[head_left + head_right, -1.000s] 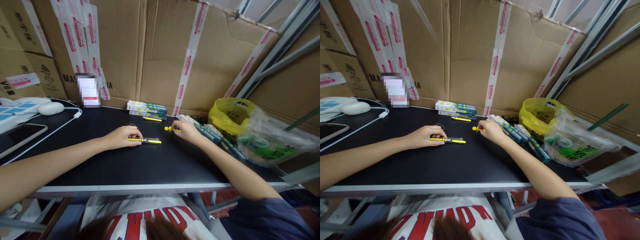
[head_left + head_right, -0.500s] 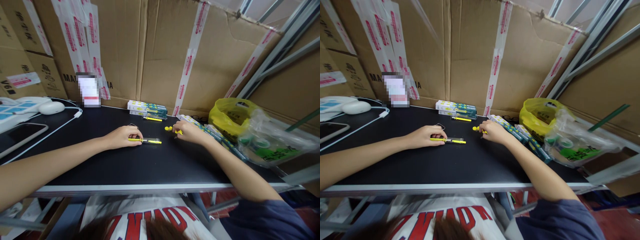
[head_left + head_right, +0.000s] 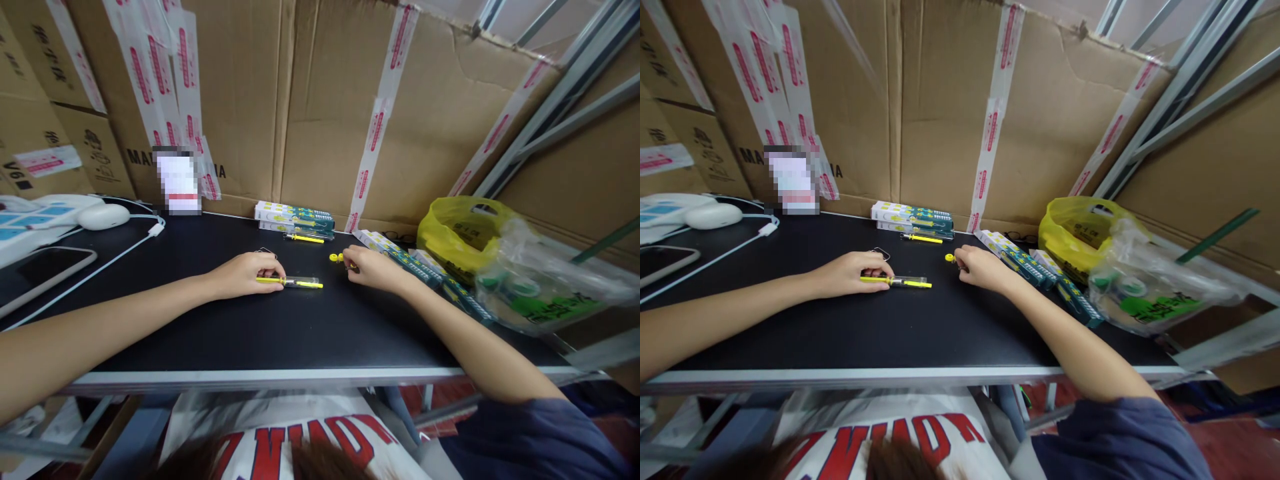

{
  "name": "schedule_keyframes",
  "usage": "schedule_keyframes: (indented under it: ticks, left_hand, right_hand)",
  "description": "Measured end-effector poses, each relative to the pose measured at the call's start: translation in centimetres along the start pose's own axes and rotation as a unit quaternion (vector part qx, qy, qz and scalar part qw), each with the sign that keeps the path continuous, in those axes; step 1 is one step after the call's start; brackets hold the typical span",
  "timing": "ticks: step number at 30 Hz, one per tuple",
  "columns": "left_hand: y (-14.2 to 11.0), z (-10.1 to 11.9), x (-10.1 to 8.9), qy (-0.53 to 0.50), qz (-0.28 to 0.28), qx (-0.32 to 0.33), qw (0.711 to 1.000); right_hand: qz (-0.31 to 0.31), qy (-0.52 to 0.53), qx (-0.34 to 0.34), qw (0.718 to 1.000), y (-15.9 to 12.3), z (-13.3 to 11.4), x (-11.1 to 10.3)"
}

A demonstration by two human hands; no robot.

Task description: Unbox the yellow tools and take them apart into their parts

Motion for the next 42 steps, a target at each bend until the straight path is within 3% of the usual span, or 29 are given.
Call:
schedule_keyframes:
  ticks: [4, 7, 11, 17, 24, 42]
  left_hand:
    - [0.0, 0.1, -0.1, 0.005, -0.003, -0.004, 1.0]
    - [0.0, 0.2, -0.1, 0.005, -0.004, -0.005, 1.0]
    - [0.0, 0.3, -0.1, 0.002, -0.001, -0.003, 1.0]
    - [0.0, 0.1, -0.1, 0.002, 0.0, 0.002, 1.0]
    - [0.0, 0.2, -0.1, 0.006, -0.009, -0.009, 1.0]
    - [0.0, 0.2, -0.1, -0.001, -0.009, -0.004, 1.0]
  right_hand:
    - [0.066, 0.04, 0.026, 0.997, 0.4, 0.7, 0.2]
    - [0.084, 0.063, 0.032, 0.994, 0.6, 1.0, 0.3]
    - [0.098, 0.02, 0.048, 0.994, 0.5, 1.0, 0.1]
    - [0.072, -0.073, 0.064, 0.993, 0.5, 0.8, 0.7]
    - [0.073, -0.11, 0.113, 0.985, 0.5, 1.1, 1.2]
    - [0.085, -0.18, 0.09, 0.976, 0.5, 1.1, 1.6]
Point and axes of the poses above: each hand's wrist, its own y-axis towards the middle knuckle, its own x-axis out of the palm, z = x × y, the point moved 5 cm from there along y, towards the middle knuckle, and after that the axes turned 1 degree about x, right-handed, at the moved point
